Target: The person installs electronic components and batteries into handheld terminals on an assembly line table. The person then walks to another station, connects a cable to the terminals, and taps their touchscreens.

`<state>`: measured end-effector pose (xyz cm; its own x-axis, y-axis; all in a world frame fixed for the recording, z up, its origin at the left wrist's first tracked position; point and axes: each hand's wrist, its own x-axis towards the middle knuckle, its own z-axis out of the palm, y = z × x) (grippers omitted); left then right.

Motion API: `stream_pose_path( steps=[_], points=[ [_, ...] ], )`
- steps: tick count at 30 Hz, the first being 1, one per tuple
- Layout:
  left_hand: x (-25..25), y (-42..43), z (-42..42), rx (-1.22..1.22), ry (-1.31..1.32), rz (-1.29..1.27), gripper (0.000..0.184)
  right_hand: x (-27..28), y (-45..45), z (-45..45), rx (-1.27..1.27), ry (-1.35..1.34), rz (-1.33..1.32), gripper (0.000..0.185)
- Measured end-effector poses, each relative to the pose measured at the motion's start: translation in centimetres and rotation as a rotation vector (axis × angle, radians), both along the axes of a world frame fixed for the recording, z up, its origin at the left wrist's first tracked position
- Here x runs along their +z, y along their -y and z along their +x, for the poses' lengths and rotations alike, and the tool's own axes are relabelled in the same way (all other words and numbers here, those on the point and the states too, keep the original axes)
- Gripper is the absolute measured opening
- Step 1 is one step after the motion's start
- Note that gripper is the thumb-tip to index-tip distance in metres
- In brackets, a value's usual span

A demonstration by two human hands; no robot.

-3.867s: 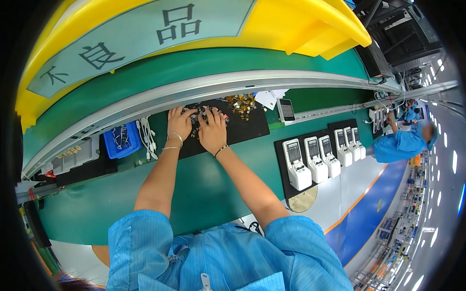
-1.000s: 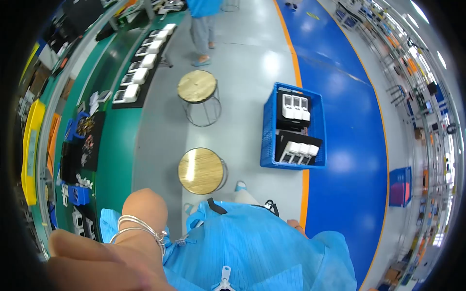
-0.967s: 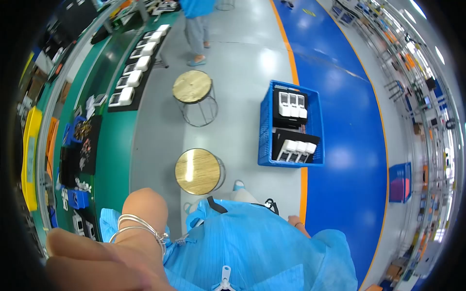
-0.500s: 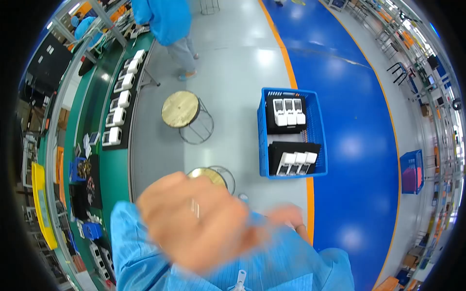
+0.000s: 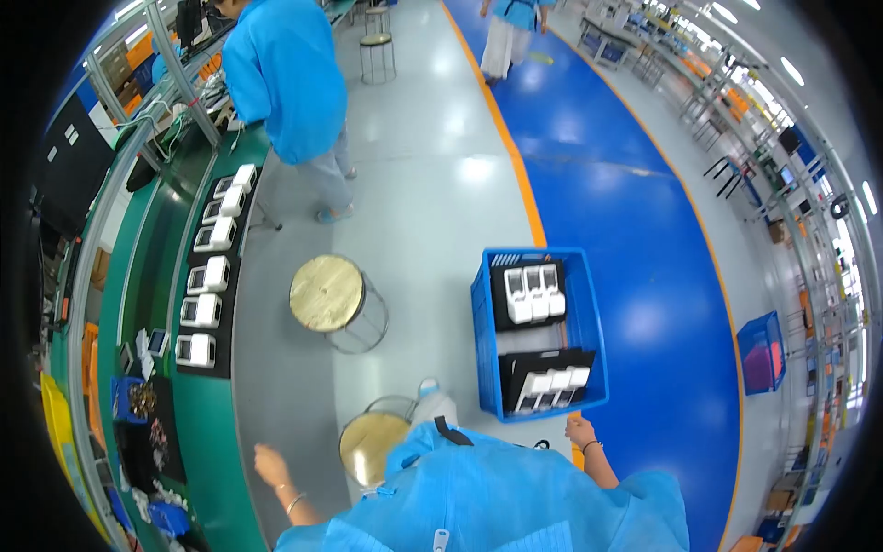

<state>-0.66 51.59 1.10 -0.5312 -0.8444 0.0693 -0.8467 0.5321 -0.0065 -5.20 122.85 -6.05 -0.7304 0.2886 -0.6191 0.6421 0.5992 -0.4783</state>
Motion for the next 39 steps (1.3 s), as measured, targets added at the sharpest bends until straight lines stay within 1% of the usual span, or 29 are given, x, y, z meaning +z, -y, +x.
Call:
stream_pose_path(
  steps=[1, 2, 3, 4, 5, 6, 7, 8, 9, 10, 12, 13, 14, 15, 16, 18, 19, 20, 22, 23, 24, 25, 26, 27, 28, 30, 33, 34, 39],
  points=[
    [-0.3, 2.6, -0.3, 0.072, 0.165, 0.037, 0.023, -1.5, -1.6, -1.5, 0.366, 0.003, 0.167, 0.024],
    [-5.7, 7.1, 1.7, 0.002, 0.301, -0.307, 0.018, -2.2, -3.0, -3.0, 0.733, 0.017, 0.349, 0.024],
    [-5.0, 9.0, 1.9, 0.132, -0.370, 0.048, 0.028, -2.3, -3.1, -4.4, 0.857, 0.011, 0.363, 0.024],
    [-6.0, 10.8, 2.6, 0.148, -0.433, -0.091, 0.046, -2.7, -2.9, -5.7, 0.979, 0.010, 0.374, 0.025],
    [-5.7, 11.8, 3.4, 0.230, -0.228, 0.016, 0.057, -2.2, -2.8, -7.4, 1.072, -0.006, 0.342, 0.024],
    [-7.4, 13.6, 4.2, 0.393, -0.188, 0.213, 0.072, -0.8, -1.7, -9.4, 1.164, -0.026, 0.302, 0.023],
    [-9.3, 15.0, 4.8, 0.452, 0.019, 0.176, 0.093, 0.7, -0.7, -11.0, 0.578, 0.157, 0.096, 0.023],
    [-8.7, 14.2, 4.7, 0.330, 0.116, -0.018, 0.093, 1.8, 1.1, -12.9, 0.307, 0.216, 0.063, 0.025],
    [-5.9, 12.9, 5.2, 0.208, 0.218, -0.211, 0.099, 2.9, 2.8, -14.7, 0.020, 0.233, 0.038, 0.028],
    [-4.4, 14.0, 4.6, 0.230, 0.232, -0.054, 0.108, 3.7, 3.1, -16.4, 0.167, 0.171, 0.074, 0.034],
    [-2.2, 15.3, 4.3, 0.296, 0.286, 0.272, 0.128, 6.5, 6.1, -18.9, 0.075, 0.111, 0.046, 0.035],
    [-2.2, 15.6, 4.1, 0.262, 0.400, 0.213, 0.117, 6.6, 6.7, -19.7, 0.137, 0.086, 0.057, 0.034],
    [-1.1, 15.0, 3.1, 0.320, 0.322, 0.247, 0.109, 6.1, 7.0, -20.3, 0.207, 0.119, 0.042, 0.034],
    [-0.3, 14.5, 2.3, 0.384, 0.240, 0.276, 0.107, 5.4, 7.2, -20.9, 0.283, 0.150, 0.026, 0.033],
    [-1.2, 14.6, 2.8, 0.366, 0.169, 0.224, 0.110, 4.5, 7.3, -21.6, 0.358, 0.177, 0.010, 0.033],
    [-3.6, 14.4, 4.4, 0.297, 0.075, 0.122, 0.114, 1.6, 7.7, -21.7, 0.264, 0.174, -0.042, 0.036],
    [-4.6, 14.5, 4.7, 0.246, 0.048, 0.071, 0.114, 1.4, 8.5, -21.4, 0.324, 0.207, 0.011, 0.037],
    [-4.8, 15.4, 5.2, 0.189, 0.014, 0.018, 0.115, 1.8, 10.1, -21.5, 0.381, 0.228, 0.064, 0.037],
    [-4.3, 15.7, 5.2, 0.148, -0.039, -0.016, 0.113, -1.6, 8.8, -20.5, 0.458, 0.235, -0.043, 0.038],
    [-4.1, 14.9, 4.9, 0.143, -0.063, -0.017, 0.112, 0.1, 9.8, -20.7, 0.437, 0.234, -0.013, 0.039],
    [-3.5, 14.8, 4.7, 0.107, -0.102, -0.011, 0.109, 2.2, 13.3, -19.1, 0.417, 0.251, 0.007, 0.039],
    [-2.8, 14.8, 4.5, 0.083, -0.127, -0.005, 0.106, 0.8, 13.2, -19.4, 0.573, 0.244, 0.069, 0.039],
    [-2.0, 14.4, 4.1, 0.014, -0.207, -0.077, 0.101, 0.1, 13.1, -19.8, 0.746, 0.264, 0.136, 0.040],
    [-0.9, 14.3, 3.8, 0.022, -0.183, -0.037, 0.101, -0.1, 13.1, -20.3, 0.809, 0.269, 0.085, 0.039],
    [-0.9, 14.3, 3.7, 0.049, -0.163, -0.030, 0.103, -0.2, 13.0, -20.9, 0.862, 0.198, 0.106, 0.035],
    [-0.8, 14.3, 4.0, 0.051, -0.180, 0.008, 0.101, 2.1, 16.6, -22.5, 0.963, 0.079, 0.128, 0.037],
    [-2.0, 15.1, 4.4, 0.150, -0.041, 0.091, 0.097, 4.7, 22.5, -23.5, 0.361, 0.193, -0.177, 0.027],
    [-2.2, 15.2, 4.5, 0.168, -0.007, 0.110, 0.097, 4.9, 23.5, -23.9, 0.389, 0.195, -0.127, 0.027],
    [-2.7, 15.6, 4.7, 0.184, 0.024, 0.142, 0.100, 3.3, 25.3, -24.0, 0.464, 0.300, -0.163, 0.032]
  ],
)
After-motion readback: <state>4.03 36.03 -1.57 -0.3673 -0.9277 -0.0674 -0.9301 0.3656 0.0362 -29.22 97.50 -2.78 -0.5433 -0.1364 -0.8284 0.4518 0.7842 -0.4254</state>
